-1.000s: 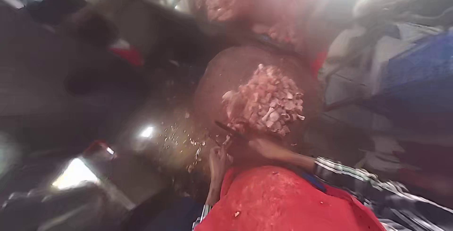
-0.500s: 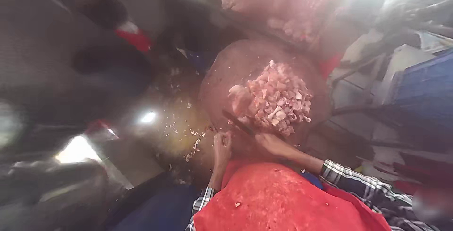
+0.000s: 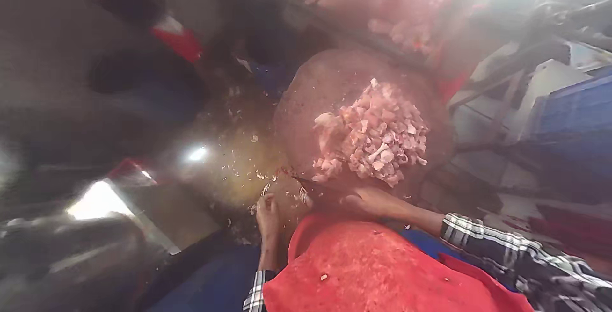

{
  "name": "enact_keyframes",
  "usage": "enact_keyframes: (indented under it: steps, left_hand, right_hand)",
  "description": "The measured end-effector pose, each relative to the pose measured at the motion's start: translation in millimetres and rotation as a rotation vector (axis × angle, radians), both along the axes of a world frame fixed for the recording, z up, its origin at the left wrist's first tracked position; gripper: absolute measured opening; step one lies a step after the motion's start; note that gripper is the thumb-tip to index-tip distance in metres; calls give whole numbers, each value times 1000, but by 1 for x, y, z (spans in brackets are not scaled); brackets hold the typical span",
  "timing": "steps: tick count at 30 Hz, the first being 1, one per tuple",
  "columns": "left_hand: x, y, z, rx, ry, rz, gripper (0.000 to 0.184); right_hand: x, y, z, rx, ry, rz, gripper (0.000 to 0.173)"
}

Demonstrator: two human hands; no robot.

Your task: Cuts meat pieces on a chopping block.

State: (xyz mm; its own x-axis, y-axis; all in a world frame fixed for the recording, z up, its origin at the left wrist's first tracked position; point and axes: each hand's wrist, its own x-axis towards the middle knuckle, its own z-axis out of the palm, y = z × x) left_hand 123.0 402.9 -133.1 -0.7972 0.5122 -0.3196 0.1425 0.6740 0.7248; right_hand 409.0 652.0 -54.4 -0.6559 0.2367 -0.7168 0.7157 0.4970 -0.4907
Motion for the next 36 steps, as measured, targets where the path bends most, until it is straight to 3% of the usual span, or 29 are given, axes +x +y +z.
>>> enact_keyframes:
  steps: [4, 9, 13, 15, 18, 19, 21, 22, 24, 26, 29, 31, 34, 36]
  left_hand:
    - [-55, 24, 26, 81, -17, 46, 31]
    - [-106, 143, 68, 98, -4, -347, 31]
    - [-107, 248, 70, -1, 42, -739, 33]
    - [-96, 287, 62, -61, 104, -827, 33]
    - [-74, 319, 61, -169, 244, -889, 50]
    - [-65, 323, 73, -206, 269, -926, 53]
    - [-43, 333, 139, -419, 101, -1122, 53]
    - [-33, 337, 148, -425, 83, -1198, 50]
    - [-17, 335, 100, -197, 300, -1249, 39]
    - [7, 323, 84, -108, 449, -1298, 35]
    - [37, 306, 123, -103, 614, -1383, 26]
    - [40, 296, 160, -164, 619, -1323, 33]
    - [10, 274, 206, -341, 265, -1053, 54]
    - [-14, 240, 203, -175, -143, -863, 53]
  right_hand:
    - [0, -12, 1, 47, -36, -50, 76]
    - [13, -25, 5, -90, 5, 9, 60]
    - [26, -37, -6, 262, 63, 128, 49]
    - [29, -44, -14, 268, 59, 84, 49]
    - [29, -55, -16, 235, 19, 24, 51]
    - [27, -56, -14, 225, 6, 14, 53]
    - [24, -57, -12, 196, -13, -7, 56]
    - [22, -58, -12, 176, -17, -22, 58]
    - [17, -58, -9, 111, 12, -61, 62]
    - [10, -55, -1, -40, 87, -100, 60]
    - [-3, -45, 9, -334, 122, -260, 62]
    - [-3, -42, 7, -376, 137, -407, 61]
    - [17, -23, -7, -204, 188, -550, 57]
    - [36, -5, -18, -167, 218, -675, 58]
